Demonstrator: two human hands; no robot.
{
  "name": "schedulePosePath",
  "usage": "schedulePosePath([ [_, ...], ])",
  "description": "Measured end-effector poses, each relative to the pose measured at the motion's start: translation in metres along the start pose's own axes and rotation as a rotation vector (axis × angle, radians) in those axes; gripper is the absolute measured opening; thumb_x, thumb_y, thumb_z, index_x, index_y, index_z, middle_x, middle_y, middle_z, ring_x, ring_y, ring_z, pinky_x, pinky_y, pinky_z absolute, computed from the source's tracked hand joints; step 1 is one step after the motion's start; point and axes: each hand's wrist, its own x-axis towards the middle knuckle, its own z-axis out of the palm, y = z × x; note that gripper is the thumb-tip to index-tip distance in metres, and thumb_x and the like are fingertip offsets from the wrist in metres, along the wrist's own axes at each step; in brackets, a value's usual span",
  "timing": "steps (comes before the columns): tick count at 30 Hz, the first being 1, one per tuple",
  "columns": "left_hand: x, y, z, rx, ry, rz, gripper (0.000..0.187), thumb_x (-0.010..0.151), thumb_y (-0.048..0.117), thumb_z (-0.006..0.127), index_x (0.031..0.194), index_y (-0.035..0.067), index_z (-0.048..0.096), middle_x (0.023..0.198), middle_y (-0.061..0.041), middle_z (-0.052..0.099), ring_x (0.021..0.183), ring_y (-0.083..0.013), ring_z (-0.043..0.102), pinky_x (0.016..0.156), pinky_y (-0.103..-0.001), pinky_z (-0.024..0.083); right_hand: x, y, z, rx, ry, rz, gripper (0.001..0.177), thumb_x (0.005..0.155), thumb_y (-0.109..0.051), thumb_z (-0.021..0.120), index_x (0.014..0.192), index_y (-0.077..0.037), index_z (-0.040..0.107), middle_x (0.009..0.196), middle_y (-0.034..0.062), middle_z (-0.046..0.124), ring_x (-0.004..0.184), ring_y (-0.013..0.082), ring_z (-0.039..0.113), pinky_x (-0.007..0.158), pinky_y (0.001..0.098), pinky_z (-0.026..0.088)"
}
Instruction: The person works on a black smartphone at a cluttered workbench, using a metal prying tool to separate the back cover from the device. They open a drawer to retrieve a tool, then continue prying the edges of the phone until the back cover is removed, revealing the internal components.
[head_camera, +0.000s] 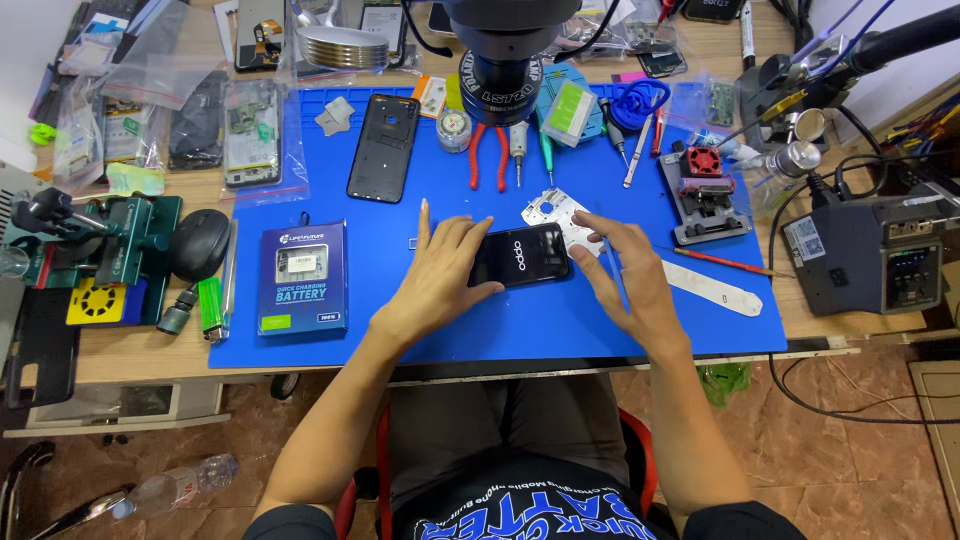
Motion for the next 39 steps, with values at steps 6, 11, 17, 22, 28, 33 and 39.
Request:
schedulePosePath([
  [6, -0.002, 0.025, 0.002, 0.198, 0.11, 0.103, 0.087, 0.065, 0.013, 0.098, 0.141, -0.001, 0.059, 0.119, -0.016, 0.053, 0.123, -0.0375, 0.052, 0.127, -0.07, 0.009, 0.005, -0.001, 0.003, 0.156, -0.127, 0.119, 0.04, 0.112, -0.03, 0.055, 0.138, -0.004, 0.068, 0.11, 0.0222, 0.074, 0.101, 0.039, 0.071, 0.085, 0.0524, 0.056],
  [11, -0.03, 0.03, 0.0, -0.192, 0.334, -0.128, 0.069, 0.089, 0.028, 0.084, 0.147, 0.008, 0.053, 0.121, -0.013, 0.05, 0.123, -0.0349, 0.054, 0.123, -0.062, 0.025, -0.005, 0.03, 0.015, 0.381, -0.125, 0.259, 0.029, 0.111, -0.029, 0.057, 0.118, -0.005, 0.073, 0.067, 0.0137, 0.07, 0.063, 0.0202, 0.068, 0.07, 0.0356, 0.058],
  [17, -0.05, 0.045, 0.011, -0.847, 0.507, -0.565, 0.038, 0.113, 0.029, 0.048, 0.139, 0.004, 0.059, 0.114, -0.013, 0.064, 0.115, -0.0245, 0.064, 0.11, -0.045, 0.048, -0.021, 0.023, 0.032, 0.566, -0.067, 0.253, 0.024, 0.109, -0.02, 0.059, 0.114, 0.001, 0.071, 0.07, 0.0202, 0.074, 0.062, 0.0232, 0.076, 0.069, 0.0355, 0.064],
  [22, -0.041, 0.02, 0.001, -0.861, 0.6, -0.508, 0.033, 0.115, 0.023, 0.044, 0.137, 0.004, 0.058, 0.118, -0.015, 0.063, 0.118, -0.0254, 0.061, 0.112, -0.046, 0.046, -0.032, 0.021, 0.054, 0.711, -0.106, 0.268, 0.024, 0.107, -0.018, 0.061, 0.117, 0.002, 0.069, 0.073, 0.0222, 0.076, 0.065, 0.0238, 0.078, 0.069, 0.0353, 0.065],
  [28, -0.038, 0.008, 0.012, -0.895, 0.671, -0.46, 0.028, 0.115, 0.024, 0.045, 0.13, 0.008, 0.063, 0.112, -0.006, 0.062, 0.112, -0.0148, 0.059, 0.109, -0.038, 0.048, -0.018, -0.001, 0.026, 0.641, -0.049, 0.108, 0.039, 0.111, -0.022, 0.05, 0.141, -0.001, 0.062, 0.116, 0.0215, 0.077, 0.089, 0.0212, 0.075, 0.085, 0.0369, 0.063],
  [33, -0.038, 0.007, 0.015, -0.915, 0.715, -0.452, 0.025, 0.114, 0.024, 0.045, 0.123, 0.008, 0.063, 0.107, -0.003, 0.057, 0.107, -0.0116, 0.056, 0.104, -0.032, 0.049, -0.013, -0.009, 0.01, 0.457, -0.008, 0.011, 0.023, 0.104, -0.014, 0.067, 0.118, 0.0, 0.077, 0.1, 0.0164, 0.079, 0.091, 0.0215, 0.078, 0.086, 0.0347, 0.062],
  [39, -0.04, -0.001, 0.025, -0.933, 0.727, -0.465, 0.024, 0.114, 0.024, 0.046, 0.119, 0.009, 0.064, 0.104, -0.003, 0.059, 0.105, -0.0111, 0.057, 0.101, -0.031, 0.049, -0.006, -0.032, 0.006, 0.385, -0.07, -0.029, 0.014, 0.101, -0.012, 0.071, 0.11, -0.007, 0.081, 0.1, 0.0116, 0.08, 0.089, 0.0192, 0.075, 0.081, 0.0311, 0.06],
])
